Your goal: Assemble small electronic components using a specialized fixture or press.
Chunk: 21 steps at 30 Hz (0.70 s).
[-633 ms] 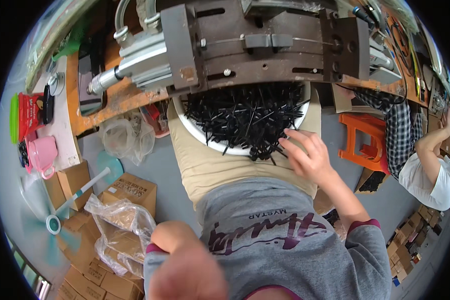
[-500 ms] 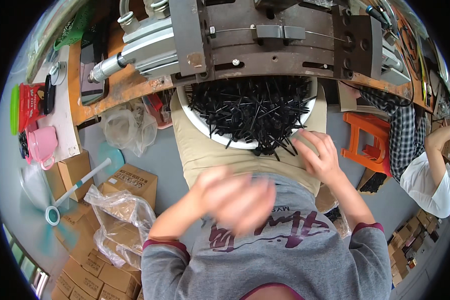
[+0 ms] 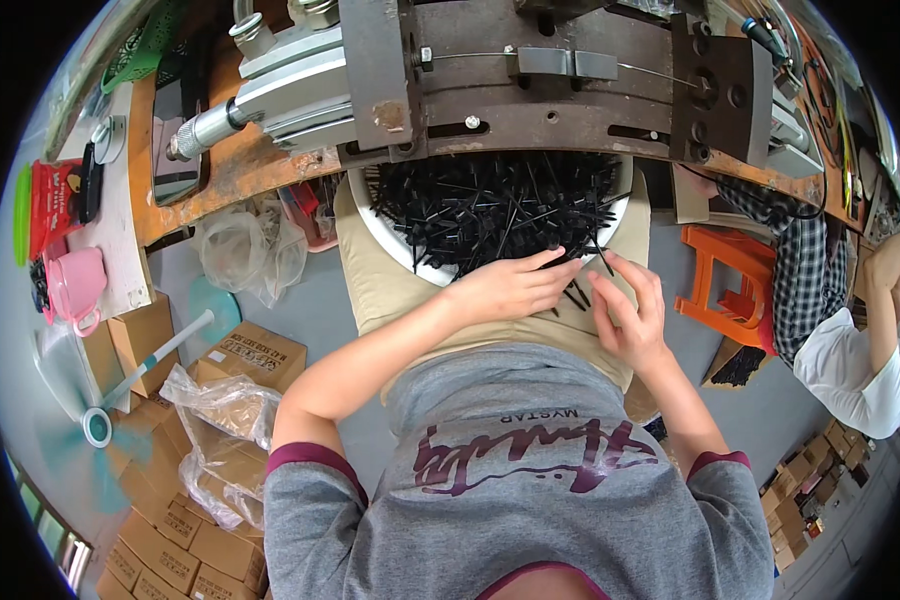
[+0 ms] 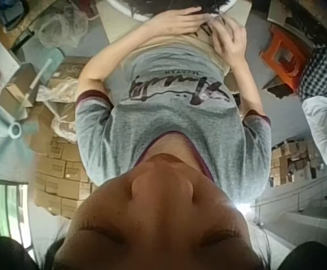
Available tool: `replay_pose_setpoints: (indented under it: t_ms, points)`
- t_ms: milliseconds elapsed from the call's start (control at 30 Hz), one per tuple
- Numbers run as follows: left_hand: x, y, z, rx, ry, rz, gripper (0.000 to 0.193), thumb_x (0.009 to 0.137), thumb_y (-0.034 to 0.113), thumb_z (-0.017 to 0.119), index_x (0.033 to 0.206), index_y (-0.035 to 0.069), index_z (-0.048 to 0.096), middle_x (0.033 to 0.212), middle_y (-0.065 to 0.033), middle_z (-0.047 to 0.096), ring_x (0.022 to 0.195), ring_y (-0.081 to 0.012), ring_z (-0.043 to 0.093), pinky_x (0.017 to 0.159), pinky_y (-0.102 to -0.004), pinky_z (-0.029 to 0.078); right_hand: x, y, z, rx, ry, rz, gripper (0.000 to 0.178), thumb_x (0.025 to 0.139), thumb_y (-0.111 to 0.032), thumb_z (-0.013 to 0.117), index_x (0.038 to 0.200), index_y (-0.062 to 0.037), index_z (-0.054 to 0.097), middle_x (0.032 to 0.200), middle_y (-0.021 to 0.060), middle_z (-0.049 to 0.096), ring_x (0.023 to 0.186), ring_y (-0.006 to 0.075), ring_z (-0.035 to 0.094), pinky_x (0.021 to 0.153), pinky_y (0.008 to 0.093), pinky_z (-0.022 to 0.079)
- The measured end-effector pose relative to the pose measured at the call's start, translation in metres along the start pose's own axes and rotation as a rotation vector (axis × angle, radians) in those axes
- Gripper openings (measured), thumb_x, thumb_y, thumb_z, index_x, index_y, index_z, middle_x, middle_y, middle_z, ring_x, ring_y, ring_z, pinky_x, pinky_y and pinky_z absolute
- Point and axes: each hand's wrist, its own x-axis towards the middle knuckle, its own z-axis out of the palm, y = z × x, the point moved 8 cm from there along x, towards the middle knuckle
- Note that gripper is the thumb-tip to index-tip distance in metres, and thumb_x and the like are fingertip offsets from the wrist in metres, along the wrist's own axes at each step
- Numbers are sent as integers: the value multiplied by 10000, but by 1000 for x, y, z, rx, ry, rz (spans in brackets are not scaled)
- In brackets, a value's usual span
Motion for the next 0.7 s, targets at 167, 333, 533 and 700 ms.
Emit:
replay_pose_setpoints:
  t_ms: [167,333,533,700]
  points:
    - [-1,-31,-15,211,-41,-28,187,839,174,607,1009,99,631,1309,-43,616,1387,-234,461,1216,-441,303,-4,2,0,-12,2,27,464,696,41,713,1149,-61,701,1283,151,610,1036,314,626,855,389,501]
    - [0,-65,-34,216,-31,-80,251,804,235,643,1036,142,627,1326,-26,598,1378,-231,468,1194,-439,337,-5,-7,7,21,-14,12,489,696,39,708,1173,-69,695,1286,153,603,1040,317,618,874,397,500]
    - [1,-95,-45,82,-52,-223,469,671,323,749,1083,140,622,1316,-31,595,1373,-253,459,1171,-443,359,-6,-12,12,48,-30,36,502,695,35,710,1186,-66,687,1287,153,597,1047,322,616,888,408,501]
    - [-3,-116,-48,30,-24,-414,464,759,387,733,1139,134,649,1315,-43,602,1278,-280,524,1071,-441,414,-5,-17,17,73,-49,23,492,693,31,709,1175,-59,684,1287,150,595,1049,327,615,892,413,500]
